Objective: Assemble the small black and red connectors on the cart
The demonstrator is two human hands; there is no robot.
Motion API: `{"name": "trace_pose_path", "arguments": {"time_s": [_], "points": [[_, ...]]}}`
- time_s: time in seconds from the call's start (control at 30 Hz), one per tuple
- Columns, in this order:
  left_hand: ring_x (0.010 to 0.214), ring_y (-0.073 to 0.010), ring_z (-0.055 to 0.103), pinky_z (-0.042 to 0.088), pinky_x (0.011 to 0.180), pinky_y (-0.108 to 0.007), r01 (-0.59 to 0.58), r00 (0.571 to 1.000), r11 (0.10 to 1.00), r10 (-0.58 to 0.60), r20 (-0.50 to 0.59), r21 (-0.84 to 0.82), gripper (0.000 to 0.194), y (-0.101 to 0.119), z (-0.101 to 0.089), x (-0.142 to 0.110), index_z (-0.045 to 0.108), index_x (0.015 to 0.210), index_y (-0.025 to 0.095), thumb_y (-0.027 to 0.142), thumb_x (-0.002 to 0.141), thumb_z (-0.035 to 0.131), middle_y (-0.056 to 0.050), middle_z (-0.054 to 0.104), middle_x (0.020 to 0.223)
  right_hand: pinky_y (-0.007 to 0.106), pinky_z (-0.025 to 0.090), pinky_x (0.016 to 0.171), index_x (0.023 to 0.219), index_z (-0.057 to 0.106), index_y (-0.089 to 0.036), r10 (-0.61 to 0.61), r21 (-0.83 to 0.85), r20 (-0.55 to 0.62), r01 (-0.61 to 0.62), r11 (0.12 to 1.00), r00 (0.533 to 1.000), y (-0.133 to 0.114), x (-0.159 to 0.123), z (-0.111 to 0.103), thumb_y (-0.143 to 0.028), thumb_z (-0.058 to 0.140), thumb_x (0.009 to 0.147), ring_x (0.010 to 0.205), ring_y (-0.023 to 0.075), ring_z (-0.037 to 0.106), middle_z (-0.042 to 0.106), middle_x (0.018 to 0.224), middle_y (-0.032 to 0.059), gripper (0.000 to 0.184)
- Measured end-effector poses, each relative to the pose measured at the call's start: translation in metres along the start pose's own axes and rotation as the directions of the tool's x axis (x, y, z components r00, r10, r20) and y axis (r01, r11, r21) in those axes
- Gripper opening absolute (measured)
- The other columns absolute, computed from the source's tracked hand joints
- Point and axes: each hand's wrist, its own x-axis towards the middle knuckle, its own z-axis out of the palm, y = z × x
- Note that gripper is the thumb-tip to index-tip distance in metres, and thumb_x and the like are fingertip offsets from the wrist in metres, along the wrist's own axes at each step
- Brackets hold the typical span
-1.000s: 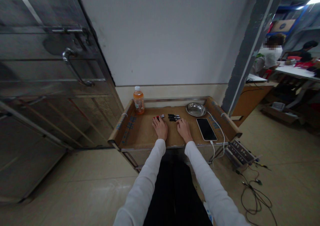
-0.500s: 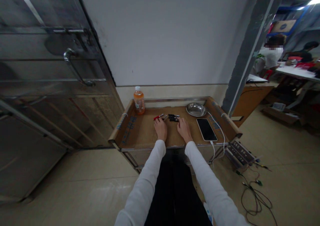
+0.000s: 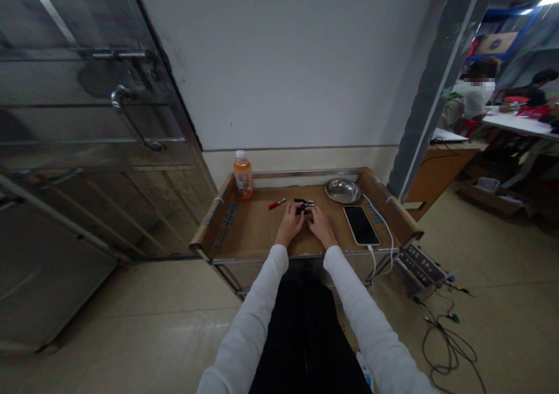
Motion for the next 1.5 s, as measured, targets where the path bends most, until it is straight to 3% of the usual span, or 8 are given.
{"name": "trace_pose_path", "arguments": {"time_s": [0.23, 0.5, 0.97, 1.07, 1.2, 1.3, 1.5], "points": [[0.099, -0.0173, 0.057, 0.051, 0.087, -0.034, 0.012, 0.992, 0.999, -0.015, -0.123, -0.032, 0.025, -0.004, 0.002, 0.000, 0.044, 0.116, 0.018, 0.022, 0.091, 0.044, -0.012, 0.053, 0.111, 0.036, 0.044, 0.092, 0.109, 0.057, -0.016, -0.013, 0.059, 0.005, 0.013, 0.998, 1.000, 0.006, 0.001, 0.004, -0.013, 0.048, 0.083, 0.103, 0.0206, 0.057, 0.061, 0.110, 0.0105, 0.028], [0.107, -0.0205, 0.055, 0.046, 0.096, -0.041, 0.060, 0.981, 0.997, -0.051, -0.186, 0.044, 0.015, -0.003, -0.002, 0.001, 0.050, 0.105, 0.020, 0.023, 0.093, 0.042, -0.010, 0.057, 0.106, 0.035, 0.045, 0.090, 0.104, 0.059, -0.016, -0.037, 0.056, 0.007, 0.037, 0.998, 0.999, 0.009, 0.002, 0.006, -0.013, 0.051, 0.084, 0.102, 0.0206, 0.057, 0.063, 0.106, 0.0097, 0.022], [0.108, -0.0205, 0.053, 0.044, 0.096, -0.038, 0.160, 0.932, 0.987, -0.139, -0.334, 0.036, 0.015, -0.006, -0.005, 0.002, 0.050, 0.104, 0.018, 0.018, 0.092, 0.041, -0.010, 0.055, 0.107, 0.033, 0.043, 0.088, 0.097, 0.064, -0.018, 0.000, 0.008, 0.017, 0.000, 1.000, 1.000, 0.009, 0.001, 0.005, -0.018, 0.049, 0.088, 0.098, 0.0195, 0.056, 0.063, 0.100, 0.0080, 0.017], [0.105, -0.0196, 0.055, 0.046, 0.093, -0.036, 0.160, 0.951, 0.987, -0.148, -0.270, 0.023, 0.014, -0.009, -0.003, 0.002, 0.050, 0.102, 0.018, 0.016, 0.091, 0.042, -0.009, 0.055, 0.104, 0.034, 0.043, 0.089, 0.101, 0.063, -0.017, 0.056, -0.038, -0.024, -0.057, 0.998, 0.998, 0.007, 0.000, 0.003, -0.021, 0.045, 0.091, 0.098, 0.0204, 0.056, 0.062, 0.102, 0.0092, 0.022], [0.093, -0.0166, 0.059, 0.048, 0.086, -0.031, 0.063, 0.998, 0.998, -0.063, -0.012, -0.007, 0.011, -0.009, -0.001, 0.001, 0.054, 0.096, 0.019, 0.015, 0.088, 0.046, -0.007, 0.057, 0.098, 0.034, 0.042, 0.090, 0.105, 0.062, -0.016, 0.085, -0.093, -0.065, -0.091, 0.991, 0.994, 0.005, -0.001, 0.001, -0.023, 0.040, 0.094, 0.100, 0.0211, 0.055, 0.061, 0.104, 0.0108, 0.026], [0.088, -0.0157, 0.059, 0.048, 0.082, -0.029, 0.022, 0.991, 1.000, -0.022, 0.131, 0.000, 0.011, -0.006, -0.002, 0.000, 0.056, 0.095, 0.019, 0.018, 0.087, 0.048, -0.005, 0.057, 0.096, 0.033, 0.042, 0.089, 0.105, 0.062, -0.017, 0.079, -0.117, -0.071, -0.087, 0.989, 0.994, 0.003, -0.001, -0.001, -0.023, 0.038, 0.095, 0.099, 0.0207, 0.055, 0.061, 0.103, 0.0104, 0.027], [0.102, -0.0201, 0.056, 0.042, 0.091, -0.035, 0.027, 0.966, 0.983, -0.072, 0.247, 0.180, 0.013, 0.000, -0.007, 0.001, 0.058, 0.096, 0.019, 0.017, 0.086, 0.049, -0.007, 0.060, 0.102, 0.031, 0.042, 0.087, 0.104, 0.064, -0.016, 0.053, -0.132, -0.062, -0.061, 0.989, 0.997, 0.001, -0.001, -0.002, -0.023, 0.040, 0.095, 0.096, 0.0197, 0.055, 0.061, 0.102, 0.0091, 0.026]]}}
